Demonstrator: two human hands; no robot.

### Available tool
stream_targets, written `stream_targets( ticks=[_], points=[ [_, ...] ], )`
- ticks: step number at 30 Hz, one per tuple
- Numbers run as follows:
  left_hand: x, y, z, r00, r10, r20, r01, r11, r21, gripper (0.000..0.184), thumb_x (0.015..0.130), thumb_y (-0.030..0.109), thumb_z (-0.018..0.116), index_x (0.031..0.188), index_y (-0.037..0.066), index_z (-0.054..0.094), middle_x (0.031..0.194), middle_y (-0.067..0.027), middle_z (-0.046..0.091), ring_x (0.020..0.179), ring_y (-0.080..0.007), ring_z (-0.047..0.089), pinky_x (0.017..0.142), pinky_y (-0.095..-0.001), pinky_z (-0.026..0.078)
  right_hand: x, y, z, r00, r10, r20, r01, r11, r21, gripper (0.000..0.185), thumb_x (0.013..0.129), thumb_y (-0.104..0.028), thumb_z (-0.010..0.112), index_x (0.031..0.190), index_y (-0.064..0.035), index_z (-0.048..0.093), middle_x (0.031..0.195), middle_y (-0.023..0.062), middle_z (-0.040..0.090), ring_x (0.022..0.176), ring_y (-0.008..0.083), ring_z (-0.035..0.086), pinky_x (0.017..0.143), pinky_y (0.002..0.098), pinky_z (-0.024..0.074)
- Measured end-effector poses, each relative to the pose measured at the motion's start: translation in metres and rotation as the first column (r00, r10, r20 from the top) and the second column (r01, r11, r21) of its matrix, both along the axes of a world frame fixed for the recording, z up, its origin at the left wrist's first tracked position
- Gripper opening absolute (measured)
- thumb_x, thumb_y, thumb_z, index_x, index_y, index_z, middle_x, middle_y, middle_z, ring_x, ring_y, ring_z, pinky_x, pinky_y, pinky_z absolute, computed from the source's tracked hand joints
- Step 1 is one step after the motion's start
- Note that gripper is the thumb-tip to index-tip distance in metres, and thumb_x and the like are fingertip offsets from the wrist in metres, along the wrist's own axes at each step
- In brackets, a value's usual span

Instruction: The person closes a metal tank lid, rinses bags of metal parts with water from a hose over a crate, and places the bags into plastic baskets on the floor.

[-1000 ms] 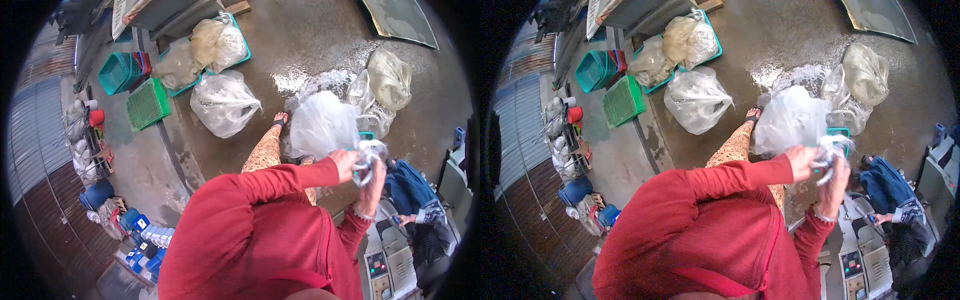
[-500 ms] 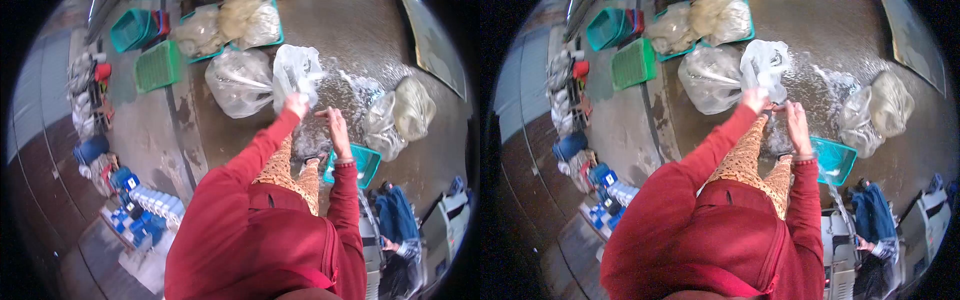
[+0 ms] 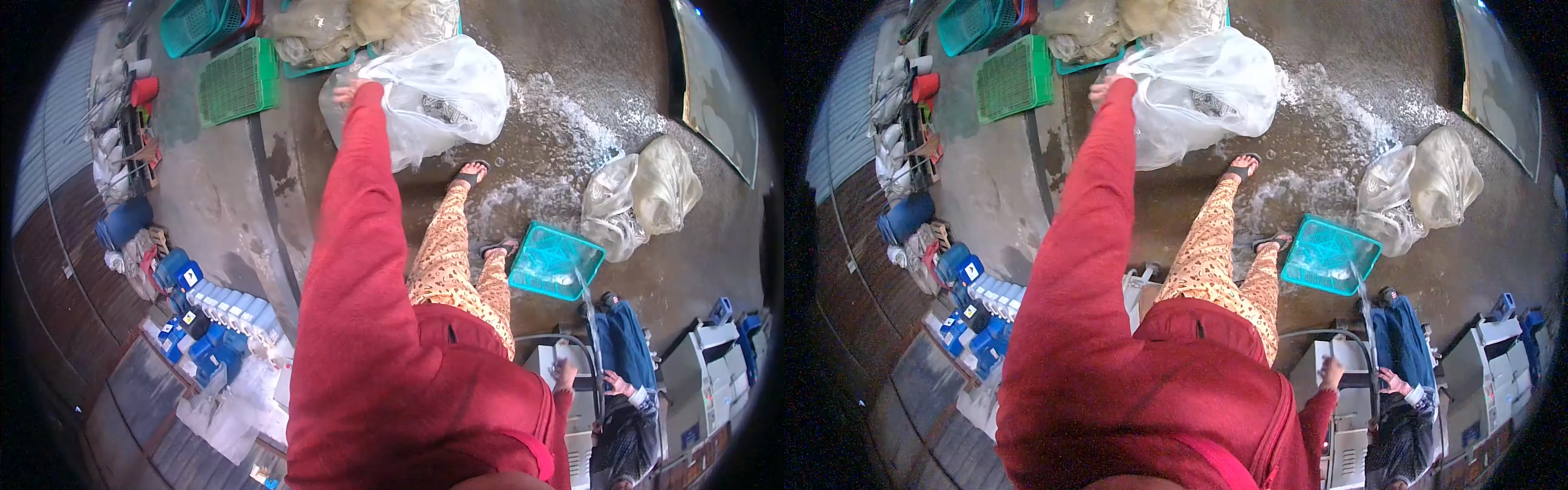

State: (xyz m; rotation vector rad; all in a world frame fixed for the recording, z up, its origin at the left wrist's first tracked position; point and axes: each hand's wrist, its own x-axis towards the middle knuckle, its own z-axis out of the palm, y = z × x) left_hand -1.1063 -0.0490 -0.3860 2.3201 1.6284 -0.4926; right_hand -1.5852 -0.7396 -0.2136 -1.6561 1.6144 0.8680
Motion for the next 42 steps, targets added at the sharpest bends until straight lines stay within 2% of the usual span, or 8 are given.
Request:
stream_targets(
  ticks=[9,11,12,15,19,24,27,42],
  points=[
    [0.072,0.095,0.053,0.902,0.370,0.222,-0.264,0.881,-0.392,0.027,0.076,0.016,0.044,0.100,0.004,0.039,0.068,-0.0132,0.058,0.046,-0.0307,0.055,0.041,-0.0420,0.047,-0.042,0.033,0.049,0.996,-0.083,-0.018,0.084,0.987,0.137,0.029,0.077,-0.031,0.044,0.074,-0.0053,0.057,0.056,0.0016,0.048,0.044,0.0117,0.044,0.039,0.0254,0.0370],
    [0.079,0.110,0.049,0.883,0.441,0.164,-0.301,0.798,-0.522,0.023,0.076,0.017,0.043,0.096,0.004,0.041,0.069,-0.0120,0.057,0.049,-0.0290,0.054,0.043,-0.0408,0.046,-0.068,0.029,0.036,0.406,0.873,0.270,-0.889,0.445,-0.104,0.030,0.076,-0.031,0.044,0.072,-0.0044,0.056,0.056,0.0006,0.049,0.044,0.0110,0.044,0.039,0.0255,0.0362],
    [0.075,0.108,0.040,0.908,0.368,0.198,-0.213,0.815,-0.540,0.024,0.076,0.018,0.044,0.096,0.005,0.042,0.071,-0.0113,0.057,0.052,-0.0283,0.054,0.046,-0.0400,0.046,-0.034,0.054,0.055,0.949,0.256,0.183,-0.301,0.908,0.290,0.019,0.073,-0.022,0.051,0.074,-0.0035,0.055,0.054,0.0031,0.050,0.041,0.0141,0.044,0.039,0.0272,0.0349],
    [0.061,0.031,-0.013,0.960,-0.014,0.281,0.179,0.802,-0.571,0.028,0.074,0.023,0.046,0.097,0.007,0.045,0.076,-0.0092,0.057,0.060,-0.0261,0.054,0.053,-0.0377,0.044,-0.053,0.074,0.064,0.591,0.726,0.352,-0.748,0.657,-0.099,0.036,0.076,-0.035,0.039,0.062,-0.0036,0.049,0.050,0.0019,0.046,0.040,0.0107,0.041,0.036,0.0283,0.0306],
    [-0.052,-0.176,-0.061,0.581,-0.795,0.174,0.757,0.450,-0.473,0.034,0.071,0.029,0.049,0.099,0.010,0.048,0.084,-0.0064,0.057,0.071,-0.0232,0.054,0.064,-0.0346,0.041,-0.095,0.101,0.110,0.881,-0.361,0.305,0.319,0.931,0.178,0.029,0.080,-0.028,0.042,0.079,-0.0031,0.057,0.060,0.0004,0.050,0.052,0.0085,0.045,0.044,0.0215,0.0351],
    [-0.292,-0.412,-0.006,-0.204,-0.979,0.024,0.679,-0.159,-0.717,0.040,0.068,0.037,0.052,0.101,0.014,0.052,0.094,-0.0029,0.056,0.084,-0.0195,0.053,0.077,-0.0308,0.037,-0.220,0.105,0.078,0.992,0.106,0.071,-0.115,0.986,0.122,0.039,0.072,-0.042,0.040,0.088,-0.0117,0.059,0.085,0.0138,0.057,0.086,0.0242,0.052,0.078,0.0342,0.0368],
    [-0.367,-0.508,-0.020,0.457,-0.763,0.458,0.525,-0.185,-0.831,0.063,0.062,0.026,0.060,0.117,0.010,0.035,0.104,-0.0170,0.050,0.097,-0.0236,0.049,0.078,-0.0270,0.039,-0.257,0.095,0.030,0.855,0.415,-0.312,-0.369,0.908,0.197,0.035,0.071,-0.039,0.041,0.096,-0.0183,0.057,0.104,0.0135,0.050,0.103,0.0311,0.040,0.083,0.0488,0.0299],
    [-0.130,-0.718,-0.108,-0.053,-0.994,0.095,0.783,-0.100,-0.614,0.053,0.067,0.045,0.054,0.103,0.005,0.051,0.087,-0.0179,0.057,0.078,-0.0242,0.056,0.071,-0.0318,0.043,0.092,-0.034,-0.104,0.829,-0.068,0.555,-0.043,0.982,0.184,0.082,0.068,-0.017,0.049,0.126,-0.0056,-0.008,0.129,0.0227,0.012,0.121,0.0318,0.011,0.097,0.0320,0.0131]
  ],
)
